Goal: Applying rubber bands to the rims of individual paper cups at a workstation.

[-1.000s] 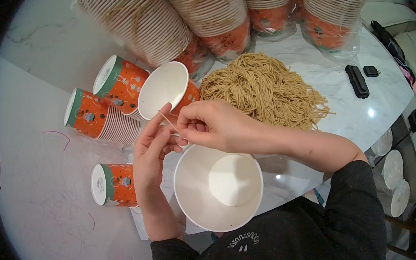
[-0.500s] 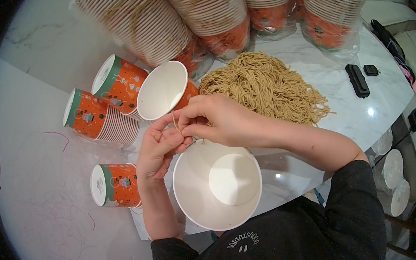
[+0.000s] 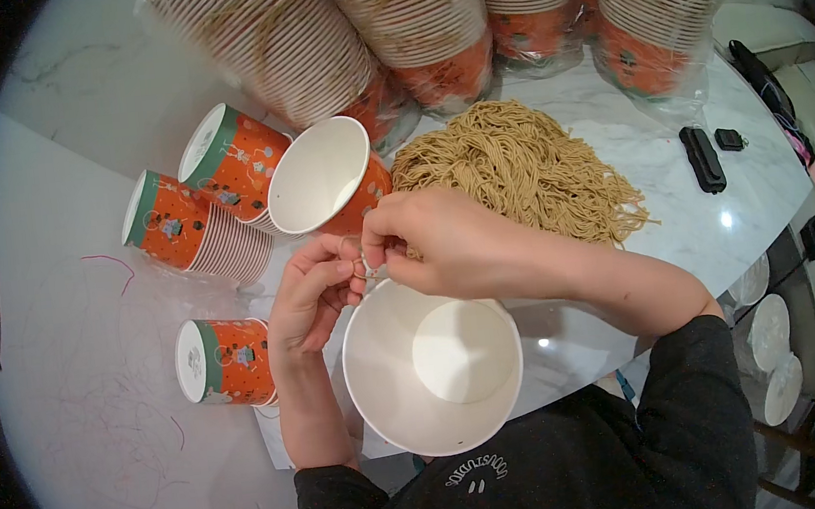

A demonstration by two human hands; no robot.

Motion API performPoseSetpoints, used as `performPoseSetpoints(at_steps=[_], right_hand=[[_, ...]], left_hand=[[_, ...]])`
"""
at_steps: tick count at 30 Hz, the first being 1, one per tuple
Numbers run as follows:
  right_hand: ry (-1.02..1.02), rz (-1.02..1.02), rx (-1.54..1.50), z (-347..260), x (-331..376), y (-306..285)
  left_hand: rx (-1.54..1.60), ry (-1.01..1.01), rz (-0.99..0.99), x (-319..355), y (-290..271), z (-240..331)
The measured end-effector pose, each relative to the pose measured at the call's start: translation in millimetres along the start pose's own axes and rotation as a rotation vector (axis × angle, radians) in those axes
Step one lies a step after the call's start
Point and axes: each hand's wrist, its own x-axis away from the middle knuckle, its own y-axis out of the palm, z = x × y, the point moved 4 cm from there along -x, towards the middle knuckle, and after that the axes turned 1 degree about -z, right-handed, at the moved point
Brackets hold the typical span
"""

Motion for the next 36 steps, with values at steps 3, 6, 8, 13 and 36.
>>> performPoseSetpoints(at_steps=[3,6,8,13,36], right_hand=[[-0.009,0.093,-0.006,-3.2,0.9,0.8],[-0.051,0.14,-0.015,-4.7,1.2,0.1],[-0.086,0.184,-0.034,-6.8,1.9,-0.9],[-0.104,0.178,0.041,-8.3,2.8,0.0],[-0.307,0.41,0.529,-17.1,11.9,7.2]], left_hand=[[0.022,-0.007,-0.044,1.8,0.4,0.8],[0.016,-0.015,-0.042,3.2,4.0,4.4],[0.046,-0.02,-0.013,3.6,6.5,5.0],[0.005,-0.007,0.014,5.1,1.9,3.8],[0.119,0.103,0.155,26.8,59.5,2.0]])
